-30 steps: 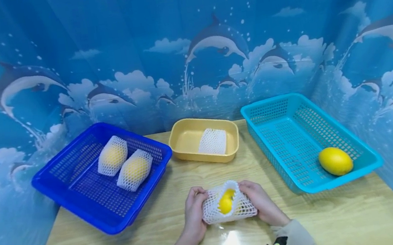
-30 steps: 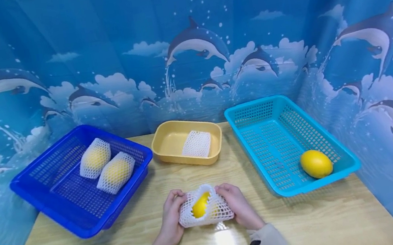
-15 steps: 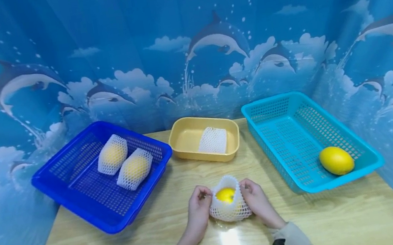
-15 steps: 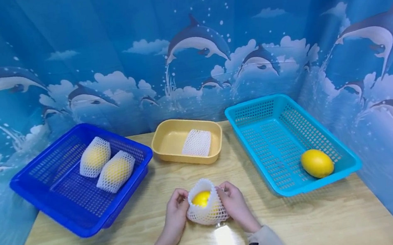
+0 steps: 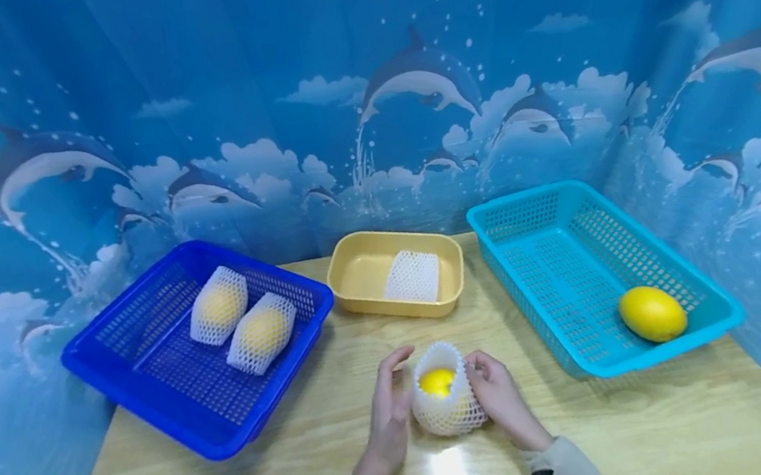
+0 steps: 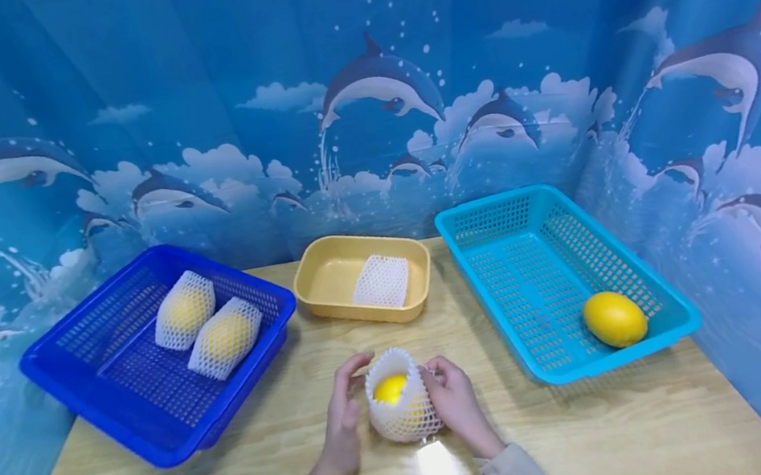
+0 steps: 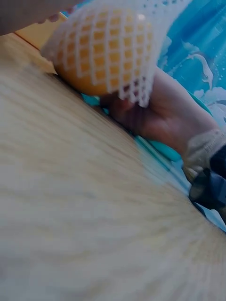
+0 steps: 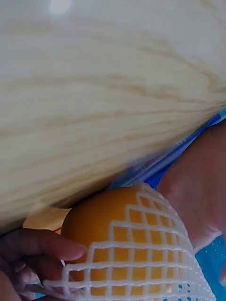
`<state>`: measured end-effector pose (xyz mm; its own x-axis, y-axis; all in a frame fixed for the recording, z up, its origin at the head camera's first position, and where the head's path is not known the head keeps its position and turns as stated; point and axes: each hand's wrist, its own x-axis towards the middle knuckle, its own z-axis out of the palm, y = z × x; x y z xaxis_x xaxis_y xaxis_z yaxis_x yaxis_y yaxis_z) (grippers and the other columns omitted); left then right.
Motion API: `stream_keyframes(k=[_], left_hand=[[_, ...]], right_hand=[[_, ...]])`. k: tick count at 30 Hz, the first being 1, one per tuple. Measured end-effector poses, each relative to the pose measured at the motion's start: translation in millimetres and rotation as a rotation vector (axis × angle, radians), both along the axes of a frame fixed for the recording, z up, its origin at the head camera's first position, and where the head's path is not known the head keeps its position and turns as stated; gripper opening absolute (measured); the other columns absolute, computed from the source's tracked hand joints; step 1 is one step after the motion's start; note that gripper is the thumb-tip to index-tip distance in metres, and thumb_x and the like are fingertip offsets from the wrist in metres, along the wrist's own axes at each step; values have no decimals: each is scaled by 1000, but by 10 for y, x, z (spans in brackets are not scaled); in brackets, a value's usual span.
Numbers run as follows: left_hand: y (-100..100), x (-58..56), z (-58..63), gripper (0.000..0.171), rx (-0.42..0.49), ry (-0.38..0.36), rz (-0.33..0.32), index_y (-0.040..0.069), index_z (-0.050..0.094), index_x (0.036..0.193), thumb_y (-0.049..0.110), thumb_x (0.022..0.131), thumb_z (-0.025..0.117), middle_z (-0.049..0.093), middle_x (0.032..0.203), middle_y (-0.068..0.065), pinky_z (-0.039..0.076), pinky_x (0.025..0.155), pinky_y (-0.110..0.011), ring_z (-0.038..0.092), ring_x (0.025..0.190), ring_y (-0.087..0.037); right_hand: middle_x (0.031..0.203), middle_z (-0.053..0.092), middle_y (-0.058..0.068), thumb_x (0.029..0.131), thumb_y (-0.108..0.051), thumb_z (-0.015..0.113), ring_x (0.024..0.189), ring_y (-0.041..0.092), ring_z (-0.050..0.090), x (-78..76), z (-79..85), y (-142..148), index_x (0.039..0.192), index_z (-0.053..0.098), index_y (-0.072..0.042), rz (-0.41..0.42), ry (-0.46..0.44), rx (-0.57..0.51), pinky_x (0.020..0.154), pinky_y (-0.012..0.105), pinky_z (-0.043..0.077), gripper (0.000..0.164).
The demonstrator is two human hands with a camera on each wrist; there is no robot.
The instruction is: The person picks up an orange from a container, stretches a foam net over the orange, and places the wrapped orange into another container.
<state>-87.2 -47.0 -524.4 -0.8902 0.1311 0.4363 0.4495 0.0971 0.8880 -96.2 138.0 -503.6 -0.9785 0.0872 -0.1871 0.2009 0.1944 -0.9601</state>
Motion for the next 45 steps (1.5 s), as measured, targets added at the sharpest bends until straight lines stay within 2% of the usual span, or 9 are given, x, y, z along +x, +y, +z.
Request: stream_keyframes(k=[3,6,12,19,23,27,30,34,45], left_hand=[[47,36,-5,66,-64,46,-120,16,31,151,47,96,49,42,147,-8,34,107,-49,41,131,-26],[87,72,9,79,-149,21,-162,22,27,153,43,86,65,39,146,-3,36,107,-51,40,129,-22],[124,86,12,91,-250,-39,-128,22,31,149,38,77,83,45,139,-1,43,102,-47,46,122,-19],[128,35,-36,94,-273,30,-121,21,38,144,24,66,91,51,133,2,46,103,-39,55,117,-15],[129,20,-51,94,-257,78,-56,20,41,141,21,62,92,53,129,2,48,100,-39,56,113,-15],[132,3,-50,96,-205,121,31,17,44,140,17,58,93,54,126,2,50,97,-39,57,111,-17],[133,5,-40,98,-170,127,88,18,44,139,15,55,95,55,126,3,50,97,-38,58,111,-16],[141,-1,-27,97,-133,116,121,18,45,139,10,55,94,56,126,2,49,98,-36,58,111,-17],[162,20,-4,103,-60,-49,114,8,42,140,-5,51,93,57,131,-3,44,104,-45,56,119,-22]], right_hand=[[75,63,7,100,-9,50,68,17,58,7,0,4,103,59,4,-2,12,-13,63,28,50,16],[74,63,7,100,-10,51,66,17,59,10,4,12,102,58,3,-3,27,-19,60,27,50,15],[68,61,5,99,-10,54,60,15,56,-1,-42,9,101,59,3,-16,73,9,56,25,48,14],[83,70,9,100,-6,54,74,13,61,-12,-132,-12,101,66,2,-28,168,79,68,25,52,15],[99,71,10,102,-12,53,90,14,63,-4,-142,-28,105,69,-1,-15,182,67,81,25,52,20],[107,68,10,105,-29,48,90,15,64,27,-102,-31,117,65,1,94,118,-81,77,27,54,37],[115,65,10,106,-38,42,92,17,66,58,-66,-17,131,55,2,264,35,-312,75,31,56,49],[123,62,7,107,-36,38,105,18,64,70,-46,8,135,51,-3,432,-36,-554,87,35,55,44],[122,62,6,107,-31,40,106,20,60,47,-85,26,137,52,-6,375,-81,-661,91,39,51,41]])
